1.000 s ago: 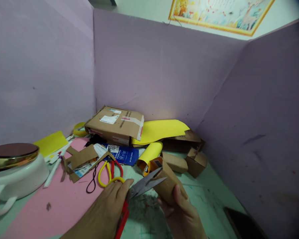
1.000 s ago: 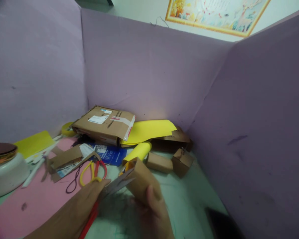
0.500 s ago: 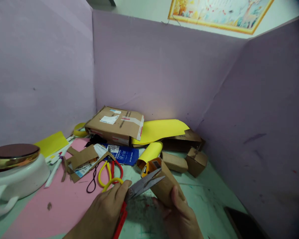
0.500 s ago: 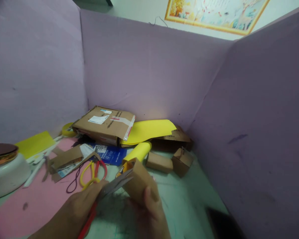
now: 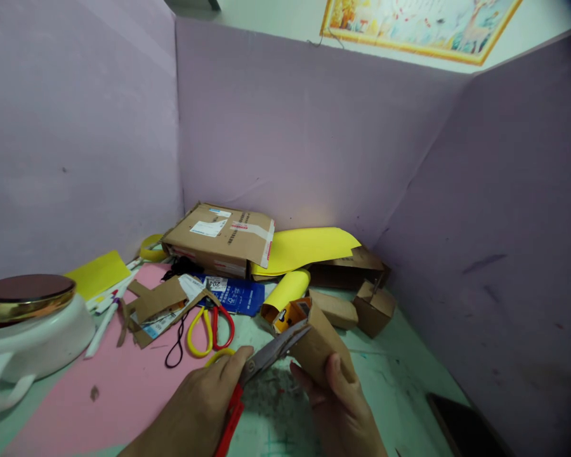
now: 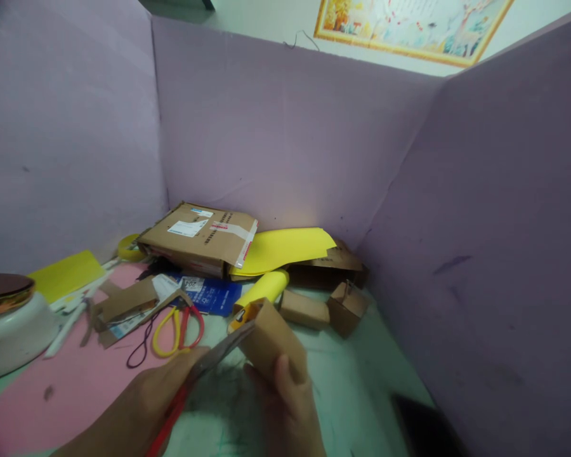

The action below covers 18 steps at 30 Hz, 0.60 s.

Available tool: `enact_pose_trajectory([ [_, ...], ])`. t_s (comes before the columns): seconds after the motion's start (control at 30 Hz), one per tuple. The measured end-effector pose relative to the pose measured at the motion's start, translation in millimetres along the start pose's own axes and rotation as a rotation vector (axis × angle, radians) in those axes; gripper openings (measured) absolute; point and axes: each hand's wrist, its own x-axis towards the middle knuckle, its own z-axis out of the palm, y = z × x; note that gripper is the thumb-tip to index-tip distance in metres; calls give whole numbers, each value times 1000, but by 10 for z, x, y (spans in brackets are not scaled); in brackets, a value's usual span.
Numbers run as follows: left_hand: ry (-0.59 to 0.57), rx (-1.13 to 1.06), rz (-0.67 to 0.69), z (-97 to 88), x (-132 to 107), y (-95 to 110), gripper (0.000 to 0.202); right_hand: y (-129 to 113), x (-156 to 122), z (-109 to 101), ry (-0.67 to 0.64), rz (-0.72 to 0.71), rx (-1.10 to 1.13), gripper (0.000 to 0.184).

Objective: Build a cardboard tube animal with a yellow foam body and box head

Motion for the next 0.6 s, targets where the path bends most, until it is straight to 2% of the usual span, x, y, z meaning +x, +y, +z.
enact_pose_trajectory([
  [0.07, -80, -14, -4, 18, 12, -6, 50, 21, 4, -19, -16, -16, -35, 33],
  [0.13, -93, -20, -17, 49, 15, -15, 54, 51, 4, -39, -12, -42, -57, 36],
  [0.37, -14, 47, -22, 168, -54, -77, 56, 128, 12, -130, -39, -85, -144, 37],
  [0.5, 38, 74, 27, 206, -96, -109, 59, 145, 46, -209, -93, -96, -169, 46],
  [0.6, 54, 75, 36, 208, -113, -102, 61, 171, 74, -284, -72, -134, -258, 47],
])
